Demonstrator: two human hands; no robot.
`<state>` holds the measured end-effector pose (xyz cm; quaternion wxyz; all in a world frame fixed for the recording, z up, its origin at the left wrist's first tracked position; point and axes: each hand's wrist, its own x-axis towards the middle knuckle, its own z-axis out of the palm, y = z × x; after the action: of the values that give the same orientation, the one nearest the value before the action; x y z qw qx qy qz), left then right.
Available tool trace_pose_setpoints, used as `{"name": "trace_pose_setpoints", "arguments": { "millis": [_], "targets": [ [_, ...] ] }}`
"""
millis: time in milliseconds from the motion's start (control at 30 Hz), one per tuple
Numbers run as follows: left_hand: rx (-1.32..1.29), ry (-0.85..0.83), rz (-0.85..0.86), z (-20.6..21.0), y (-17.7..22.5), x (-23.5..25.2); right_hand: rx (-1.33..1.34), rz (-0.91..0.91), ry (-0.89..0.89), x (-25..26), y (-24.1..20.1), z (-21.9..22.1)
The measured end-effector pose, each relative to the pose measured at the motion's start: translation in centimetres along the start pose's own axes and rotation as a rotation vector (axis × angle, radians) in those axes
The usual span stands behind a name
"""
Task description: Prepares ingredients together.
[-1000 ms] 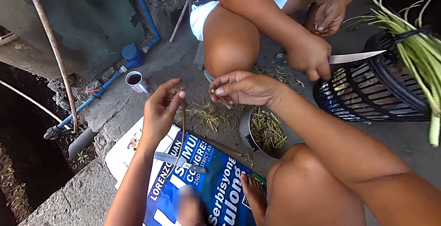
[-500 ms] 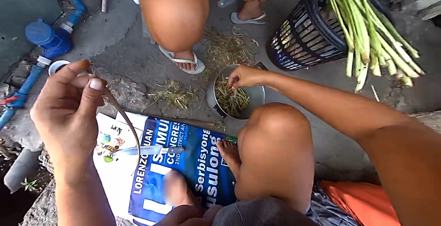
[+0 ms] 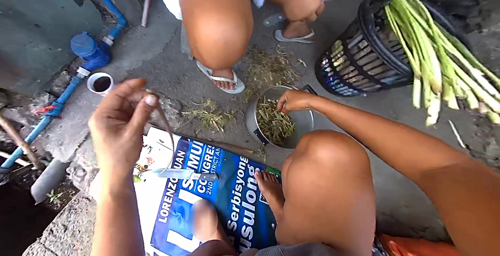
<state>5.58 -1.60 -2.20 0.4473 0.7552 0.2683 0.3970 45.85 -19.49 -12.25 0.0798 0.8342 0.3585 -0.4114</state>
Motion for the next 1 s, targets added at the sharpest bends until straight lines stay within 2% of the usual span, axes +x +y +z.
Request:
{"name": "trace_pose_setpoints", "arguments": {
  "millis": [67, 167, 267, 367, 467, 533, 633, 800, 900, 1000],
  "targets": [
    [-0.039, 0.041, 0.004, 0.5, 0.3, -0.2, 0.027, -0.212, 0.135, 0.8, 0.0, -0.6],
    [-0.083, 0.057, -0.010, 1.0, 0.5, -0.3, 0.155, -0.558, 0.186, -5.1, -6.2, -3.1],
    [-0.085, 0.058, -0.001, 1.2, 0.8, -0.3, 0.206, -1.016, 0.417, -11.7, -12.5, -4.3],
    [-0.065, 0.076, 0.027, 1.3, 1.2, -0.4, 0.220, -1.270, 0.647, -15.2, -17.5, -4.6],
    [0.075, 0.102, 0.110, 1.5, 1.3, -0.5, 0.155, -1.329, 0.727, -16.0, -21.0, -4.0],
    [0.213, 0.123, 0.194, 1.6, 1.2, -0.6, 0.093, -1.284, 0.713, -15.7, -22.3, -3.4],
    [0.337, 0.135, 0.275, 1.6, 1.4, -0.8, 0.084, -1.219, 0.645, -15.2, -23.2, -3.1],
    [0.386, 0.135, 0.334, 1.6, 1.5, -0.8, 0.137, -1.213, 0.585, -14.7, -23.2, -3.0],
    [0.319, 0.109, 0.316, 1.5, 1.4, -0.8, 0.307, -1.249, 0.432, -13.8, -23.2, -3.2],
    [0.205, 0.096, 0.279, 1.4, 1.1, -0.8, 0.565, -1.220, 0.187, -13.1, -23.2, -3.0]
  ]
}}
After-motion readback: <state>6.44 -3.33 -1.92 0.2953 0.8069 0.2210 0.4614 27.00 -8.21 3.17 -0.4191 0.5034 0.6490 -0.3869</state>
